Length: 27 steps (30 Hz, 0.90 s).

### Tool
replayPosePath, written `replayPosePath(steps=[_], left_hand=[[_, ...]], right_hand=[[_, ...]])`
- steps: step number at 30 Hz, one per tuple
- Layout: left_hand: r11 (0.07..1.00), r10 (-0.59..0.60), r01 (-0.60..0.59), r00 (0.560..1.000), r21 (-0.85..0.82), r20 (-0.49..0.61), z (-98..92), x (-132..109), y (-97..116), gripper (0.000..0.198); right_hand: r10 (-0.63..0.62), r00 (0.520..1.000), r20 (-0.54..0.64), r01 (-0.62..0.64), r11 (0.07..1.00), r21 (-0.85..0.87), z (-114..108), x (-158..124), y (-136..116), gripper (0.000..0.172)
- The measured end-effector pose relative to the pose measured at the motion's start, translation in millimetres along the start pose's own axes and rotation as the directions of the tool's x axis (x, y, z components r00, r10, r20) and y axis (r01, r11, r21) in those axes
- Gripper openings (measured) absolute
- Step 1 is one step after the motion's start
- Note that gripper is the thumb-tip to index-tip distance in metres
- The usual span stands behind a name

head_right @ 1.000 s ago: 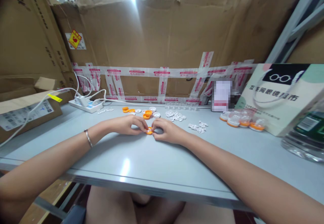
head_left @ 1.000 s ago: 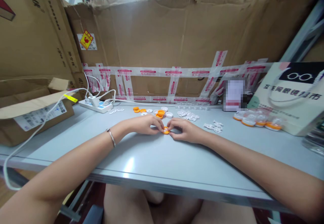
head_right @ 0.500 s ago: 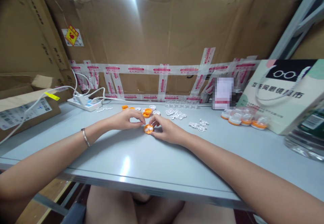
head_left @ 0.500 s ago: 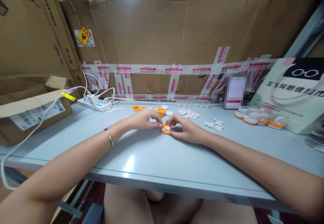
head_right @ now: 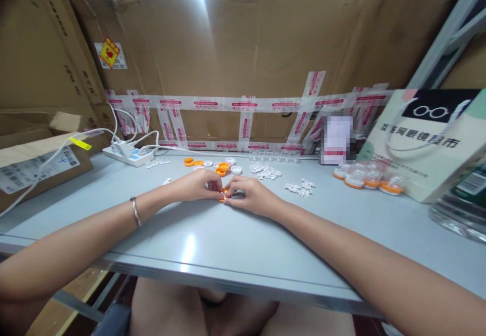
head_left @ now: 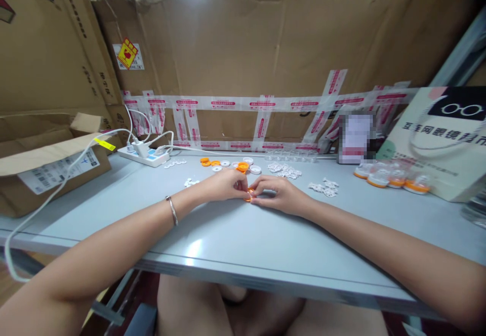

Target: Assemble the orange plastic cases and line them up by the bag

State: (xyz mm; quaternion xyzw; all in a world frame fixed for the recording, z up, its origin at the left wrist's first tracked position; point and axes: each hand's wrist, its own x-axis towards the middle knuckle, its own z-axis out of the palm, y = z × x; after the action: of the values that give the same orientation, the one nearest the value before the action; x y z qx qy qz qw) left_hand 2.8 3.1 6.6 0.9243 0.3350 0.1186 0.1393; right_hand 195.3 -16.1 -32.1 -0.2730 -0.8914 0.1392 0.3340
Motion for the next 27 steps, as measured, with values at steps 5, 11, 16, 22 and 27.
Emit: replayPosePath(steps=[5,11,16,22,27], left_hand=[[0.993,-0.037,0.037,0.999,0.108,-0.005,0.3,1.7,8.2,0.016],[0.943,-0.023,0.032,0.999,0.331,-0.03,9.4,2.8,10.0,0.016],[0.939,0.031,-0.021,0.999,0.345,-0.025,6.8,2.2,5.9,0.014],[0.948,0.158,-0.159,0.987,0.277,0.026,-0.4,0.2,1.2,0.009],[0.917,0.279,-0.283,0.959,0.281,0.054,-1.8,-1.8,-4.8,0.017]], right_hand=[[0.036,0.999,-0.02,-0.036,0.999,0.005,3.2,1.2,-1.3,0.009],[0.101,0.995,-0.019,-0.1,0.995,0.027,4.3,1.6,-1.9,0.011],[0.115,0.993,-0.017,-0.113,0.992,0.053,3.6,2.3,-4.4,0.013],[0.123,0.992,0.005,-0.123,0.988,0.088,2.0,2.0,-3.2,0.013],[0.134,0.991,0.014,-0.134,0.984,0.118,2.0,0.8,-0.9,0.013]])
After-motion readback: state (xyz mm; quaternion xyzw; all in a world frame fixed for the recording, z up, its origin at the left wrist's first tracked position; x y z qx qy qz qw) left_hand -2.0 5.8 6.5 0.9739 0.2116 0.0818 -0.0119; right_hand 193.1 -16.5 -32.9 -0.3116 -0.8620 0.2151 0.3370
